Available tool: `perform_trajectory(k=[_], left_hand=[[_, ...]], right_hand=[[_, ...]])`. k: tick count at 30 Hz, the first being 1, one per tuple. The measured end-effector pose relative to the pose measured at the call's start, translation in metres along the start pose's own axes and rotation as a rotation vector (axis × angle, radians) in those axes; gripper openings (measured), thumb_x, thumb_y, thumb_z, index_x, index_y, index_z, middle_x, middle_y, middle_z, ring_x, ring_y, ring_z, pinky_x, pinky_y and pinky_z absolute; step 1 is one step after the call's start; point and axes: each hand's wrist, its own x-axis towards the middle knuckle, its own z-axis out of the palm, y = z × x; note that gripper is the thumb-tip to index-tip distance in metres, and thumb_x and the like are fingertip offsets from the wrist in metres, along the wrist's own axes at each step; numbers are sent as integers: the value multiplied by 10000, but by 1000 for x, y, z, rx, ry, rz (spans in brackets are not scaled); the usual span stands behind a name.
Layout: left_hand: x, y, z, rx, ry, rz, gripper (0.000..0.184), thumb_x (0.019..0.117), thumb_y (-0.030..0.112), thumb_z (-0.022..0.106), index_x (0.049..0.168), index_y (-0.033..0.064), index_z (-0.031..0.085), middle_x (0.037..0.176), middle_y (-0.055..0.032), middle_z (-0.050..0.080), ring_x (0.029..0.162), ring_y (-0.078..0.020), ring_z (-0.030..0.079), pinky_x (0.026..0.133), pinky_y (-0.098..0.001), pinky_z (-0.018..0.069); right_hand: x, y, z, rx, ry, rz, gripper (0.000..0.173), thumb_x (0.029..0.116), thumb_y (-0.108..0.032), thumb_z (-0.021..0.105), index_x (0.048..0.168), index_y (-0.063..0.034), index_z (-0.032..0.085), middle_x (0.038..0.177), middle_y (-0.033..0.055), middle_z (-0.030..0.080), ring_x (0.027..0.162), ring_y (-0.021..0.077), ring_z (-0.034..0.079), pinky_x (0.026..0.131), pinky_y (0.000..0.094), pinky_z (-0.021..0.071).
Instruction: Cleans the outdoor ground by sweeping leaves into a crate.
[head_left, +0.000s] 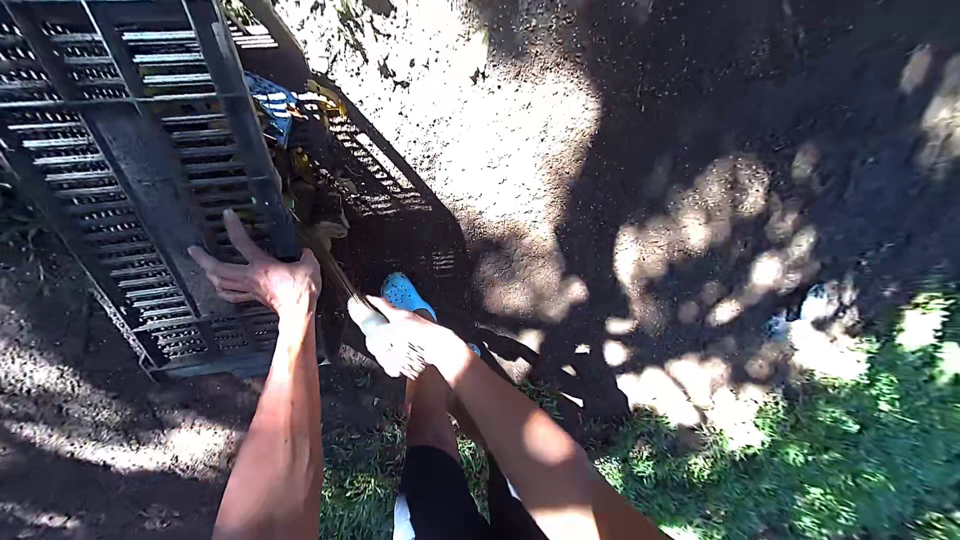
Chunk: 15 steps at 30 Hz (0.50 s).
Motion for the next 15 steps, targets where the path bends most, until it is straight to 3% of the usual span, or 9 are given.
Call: perform_trajectory(k=[1,2,3,5,7,9,11,12,15], left_hand=[[3,-3,-7,-32,7,-16,1036,627,497,818,1560,366,386,1672,-247,161,1506,-495,190,1141,-683,203],[7,-8,-17,-55,6,-26,1034,612,491,832,1546,348,410,1650,-240,229,1494,-479,234,1151,-664,228],[12,-15,-30,-83,-9,-20,1027,610,473,845,1535,315,428,1621,-241,288,1476,-470,279,1150,-651,260],[34,-44,-62,-156,-61,66,1018,627,426,864,1525,205,437,1545,-258,402,1417,-460,389,1119,-638,361],[66,-90,-94,-284,-137,179,1055,648,324,878,1539,91,362,1513,-264,436,1390,-415,445,1115,-589,411],[92,-137,-117,-437,-195,115,1063,657,158,887,1557,142,320,1516,-179,459,1367,-304,489,1091,-505,470],[108,-174,-130,-562,-160,74,1003,657,124,858,1534,157,374,1437,-145,544,1253,-242,584,977,-450,552],[108,-180,-139,-616,-140,46,970,655,117,824,1519,125,383,1405,-160,556,1201,-234,602,931,-430,563],[89,-170,-183,-718,-176,-182,921,721,64,759,1541,60,340,1403,-146,533,1179,-177,589,971,-374,535]], right_hand=[[-32,-1,-2,-70,-21,13,453,1063,-253,496,1493,-300,362,743,71,590,486,153,560,424,329,520],[-65,-4,-11,-193,-79,19,624,1016,-178,526,1570,-337,286,821,87,602,553,170,574,481,353,527],[-98,-9,-21,-313,-91,23,814,895,-116,617,1584,-342,247,857,106,619,565,190,592,489,376,546],[-155,-23,-44,-476,-44,3,938,798,-90,735,1561,-346,251,916,130,652,580,221,621,501,404,562],[-201,-39,-69,-635,78,-121,1004,748,-119,772,1579,-347,256,1036,112,663,657,199,647,535,396,581],[-242,-62,-89,-814,253,-176,970,812,-185,799,1597,-371,261,1124,54,682,730,142,671,608,361,606],[-267,-92,-124,-658,285,-153,1013,763,-209,792,1584,-399,230,1004,79,642,607,164,615,494,360,553],[-277,-113,-141,-636,303,-139,1034,748,-227,796,1585,-409,217,1024,88,643,633,183,624,528,380,567],[-300,-185,-168,-659,463,-128,888,867,-147,656,1587,-372,188,876,85,611,566,193,607,502,380,565]])
